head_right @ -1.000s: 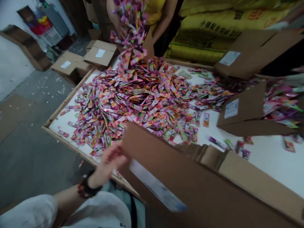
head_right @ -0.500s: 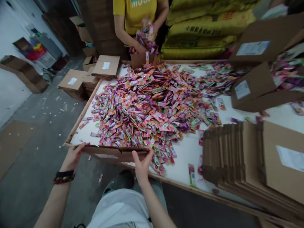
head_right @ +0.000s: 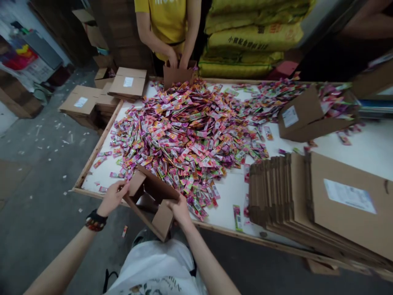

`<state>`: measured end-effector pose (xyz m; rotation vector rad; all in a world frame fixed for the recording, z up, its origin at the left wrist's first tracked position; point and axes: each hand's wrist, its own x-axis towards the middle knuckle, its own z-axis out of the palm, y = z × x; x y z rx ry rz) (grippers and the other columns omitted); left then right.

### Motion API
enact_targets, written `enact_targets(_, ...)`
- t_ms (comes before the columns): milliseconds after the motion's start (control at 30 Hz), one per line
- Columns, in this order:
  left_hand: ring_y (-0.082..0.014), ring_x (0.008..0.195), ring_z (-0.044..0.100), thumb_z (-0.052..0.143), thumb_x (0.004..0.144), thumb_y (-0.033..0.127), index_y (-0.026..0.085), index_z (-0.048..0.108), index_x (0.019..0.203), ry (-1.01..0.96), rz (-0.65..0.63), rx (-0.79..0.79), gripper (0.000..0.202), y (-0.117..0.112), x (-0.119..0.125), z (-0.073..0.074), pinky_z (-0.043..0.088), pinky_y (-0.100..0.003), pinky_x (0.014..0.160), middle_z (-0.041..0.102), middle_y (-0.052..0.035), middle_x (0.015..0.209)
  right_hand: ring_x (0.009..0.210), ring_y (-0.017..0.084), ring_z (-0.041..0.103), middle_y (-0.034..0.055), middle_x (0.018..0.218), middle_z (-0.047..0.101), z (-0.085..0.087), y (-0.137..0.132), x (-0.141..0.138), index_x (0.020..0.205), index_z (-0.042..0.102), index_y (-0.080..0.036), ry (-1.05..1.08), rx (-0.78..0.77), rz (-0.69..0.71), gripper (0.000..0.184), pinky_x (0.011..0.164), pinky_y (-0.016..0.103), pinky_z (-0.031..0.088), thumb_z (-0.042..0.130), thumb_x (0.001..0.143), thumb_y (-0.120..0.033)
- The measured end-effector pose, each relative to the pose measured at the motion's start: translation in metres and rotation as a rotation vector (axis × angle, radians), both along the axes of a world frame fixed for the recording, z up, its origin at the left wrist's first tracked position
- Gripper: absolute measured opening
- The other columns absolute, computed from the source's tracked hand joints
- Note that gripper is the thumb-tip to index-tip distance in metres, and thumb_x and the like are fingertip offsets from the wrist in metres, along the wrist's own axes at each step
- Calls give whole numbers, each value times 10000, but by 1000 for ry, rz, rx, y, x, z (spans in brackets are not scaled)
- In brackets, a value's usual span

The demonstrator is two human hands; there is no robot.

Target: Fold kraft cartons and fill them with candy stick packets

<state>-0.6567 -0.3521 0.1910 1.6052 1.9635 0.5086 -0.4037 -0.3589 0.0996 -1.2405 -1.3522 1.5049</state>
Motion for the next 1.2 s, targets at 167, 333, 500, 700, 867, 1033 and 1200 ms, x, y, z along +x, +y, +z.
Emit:
enact_targets(167, -283, 1087, 529, 416, 892, 257, 118, 527, 1171, 248, 83, 323, 331, 13, 18, -37, 436, -466, 966, 549, -160, 1106, 1334, 294, 443, 130, 1451, 461, 63, 37, 27, 1416, 477, -147, -64, 280, 470, 688, 1121, 467, 348, 579, 844, -514)
enact_targets(333, -337, 1351, 347, 346, 963, 335, 127, 427, 1372, 343, -71, 436, 466, 3, 14, -38, 262, -575, 1112, 431, -221, 1376, 1456, 289, 215, 166, 1537, 288, 66, 17, 15, 1496, 299, -55, -411, 535, 831, 976, 1219, 473, 47, 566, 800, -686)
enact_targets(500, -386, 1447, 219, 434, 936, 332, 158, 357, 1487, 615, -758, 83, 583, 2, 19, -34, 123, -635, 1136, 338, -230, 1527, 1477, 294, 117, 189, 1562, 169, 49, -4, -3, 1520, 189, -26, -589, 651, 941, 1118, 1202, 485, -92, 579, 743, -729)
enact_targets(700, -391, 1476, 97, 484, 864, 211, 109, 308, 1503, 626, -789, 8, 671, -1, 19, -50, 90, -605, 1160, 184, -256, 1579, 1461, 292, 198, 246, 1505, 299, 33, -8, -33, 1490, 253, 21, -681, 661, 1065, 1150, 1202, 465, -110, 556, 715, -773)
enact_targets(867, -386, 1481, 51, 570, 807, 295, 95, 224, 1525, 435, -875, -107, 822, 14, 1, -29, 111, -593, 1163, 199, -256, 1572, 1460, 279, 203, 208, 1542, 234, 28, 1, -26, 1504, 238, -15, -588, 707, 1006, 1062, 1217, 464, -20, 549, 773, -720)
enact_targets(1033, -512, 1435, 85, 780, 500, 602, 131, 162, 1544, 363, -1187, -208, 1302, 31, 0, -5, 84, -697, 1100, 139, -309, 1566, 1417, 303, 310, 162, 1419, 487, 25, -9, -16, 1345, 553, -91, -411, 752, 792, 768, 1192, 473, 209, 534, 814, -646)
enact_targets(1200, -526, 1418, 144, 833, 417, 383, 253, 247, 1532, 405, -1343, -181, 1266, 37, 21, 3, 69, -710, 1097, 155, -252, 1583, 1187, 228, 584, 107, 1200, 668, 11, -29, 11, 1113, 687, -189, -120, 575, 172, 374, 1072, 429, 425, 470, 905, -411)
